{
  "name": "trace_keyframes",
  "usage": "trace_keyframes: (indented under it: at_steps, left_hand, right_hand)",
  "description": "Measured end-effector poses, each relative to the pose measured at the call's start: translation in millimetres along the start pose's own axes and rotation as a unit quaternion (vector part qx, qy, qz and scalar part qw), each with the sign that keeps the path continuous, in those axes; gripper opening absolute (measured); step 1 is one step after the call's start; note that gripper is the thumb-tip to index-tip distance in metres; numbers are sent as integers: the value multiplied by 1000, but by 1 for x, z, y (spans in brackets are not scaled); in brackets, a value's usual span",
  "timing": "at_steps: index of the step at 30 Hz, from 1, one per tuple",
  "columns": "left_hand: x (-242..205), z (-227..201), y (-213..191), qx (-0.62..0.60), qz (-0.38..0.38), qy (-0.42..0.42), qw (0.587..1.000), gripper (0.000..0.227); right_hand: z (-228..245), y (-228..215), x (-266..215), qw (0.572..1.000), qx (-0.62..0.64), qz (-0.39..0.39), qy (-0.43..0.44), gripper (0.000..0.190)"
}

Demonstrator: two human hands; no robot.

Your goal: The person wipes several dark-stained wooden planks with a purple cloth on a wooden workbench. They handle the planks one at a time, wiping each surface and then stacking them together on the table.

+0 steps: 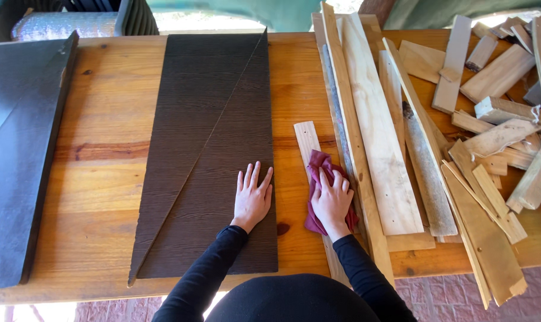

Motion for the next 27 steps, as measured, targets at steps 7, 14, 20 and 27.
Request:
trace_keyframes:
  at_steps: [7,14,20,27]
  left_hand:
    - [-1,1,0,-10,-8,-8,1000,54]
    - [2,35,-30,-52,-46,-23,997,51]
    - [1,121,-89,-20,-54,-36,998,53]
    - [-44,212,-99,7,31,-17,999,67]
  right_hand:
    - [-15,0,16,994,94,-57,-8,48]
    - [43,-75,47,981,143,-120,-47,51]
    - [155,-59,44,967,220,-77,-104,50]
    - [265,-35,8,971,203,-35,-122,51]
Point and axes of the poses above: each hand's wrist, its own x-axis towards the middle knuckle, its own y-axis out of the palm, z = x × y, the point moved 5 cm from there along x, towards the middle knuckle, and after that the axes turned 5 degrees about -y, right-handed, at the moved point
